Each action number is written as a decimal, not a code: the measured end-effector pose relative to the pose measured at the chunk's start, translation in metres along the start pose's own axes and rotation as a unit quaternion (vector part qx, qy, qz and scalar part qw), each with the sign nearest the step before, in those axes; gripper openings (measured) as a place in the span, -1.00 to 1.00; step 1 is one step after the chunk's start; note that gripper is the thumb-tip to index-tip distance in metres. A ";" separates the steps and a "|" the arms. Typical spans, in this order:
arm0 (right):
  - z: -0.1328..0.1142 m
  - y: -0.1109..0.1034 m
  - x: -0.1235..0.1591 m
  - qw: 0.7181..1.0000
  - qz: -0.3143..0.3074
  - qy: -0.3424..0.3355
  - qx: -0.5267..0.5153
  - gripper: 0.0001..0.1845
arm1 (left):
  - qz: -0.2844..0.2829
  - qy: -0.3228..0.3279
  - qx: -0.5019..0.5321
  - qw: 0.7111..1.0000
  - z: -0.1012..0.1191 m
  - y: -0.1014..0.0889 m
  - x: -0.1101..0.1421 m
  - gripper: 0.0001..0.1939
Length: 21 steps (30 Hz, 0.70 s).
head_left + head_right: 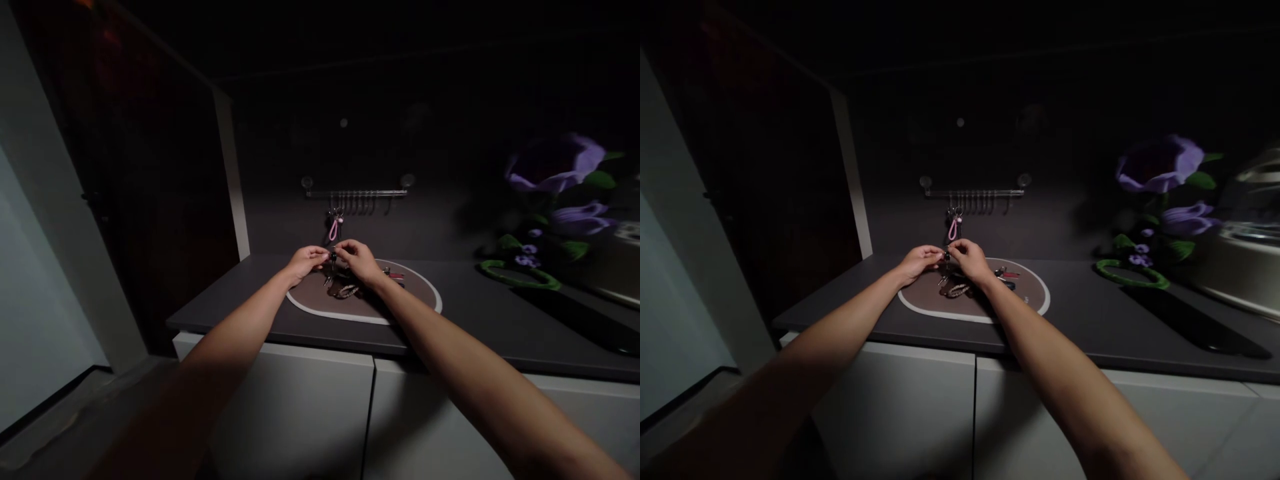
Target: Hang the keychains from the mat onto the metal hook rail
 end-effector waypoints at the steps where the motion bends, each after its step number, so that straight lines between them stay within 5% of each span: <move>1: 0.001 -0.001 -0.001 1.000 0.004 0.006 -0.008 -0.71 | 0.004 0.003 -0.009 1.000 0.000 0.001 0.000 -0.71; 11: 0.000 -0.019 -0.014 0.991 0.106 0.055 -0.065 -0.64 | 0.041 0.059 -0.138 0.988 -0.003 0.005 0.001 -0.84; 21: -0.002 -0.034 -0.080 0.980 0.191 0.055 -0.022 -0.66 | 0.052 0.045 -0.151 0.986 -0.008 0.007 -0.001 -0.87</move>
Point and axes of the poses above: each hand's wrist, its own x-axis away from the middle knuckle, its own y-axis out of the palm, z = x × y, the point moved 1 cm from there along -x, towards the middle knuckle, and after that the axes turned 1 degree about -y, right-handed, at the moved point
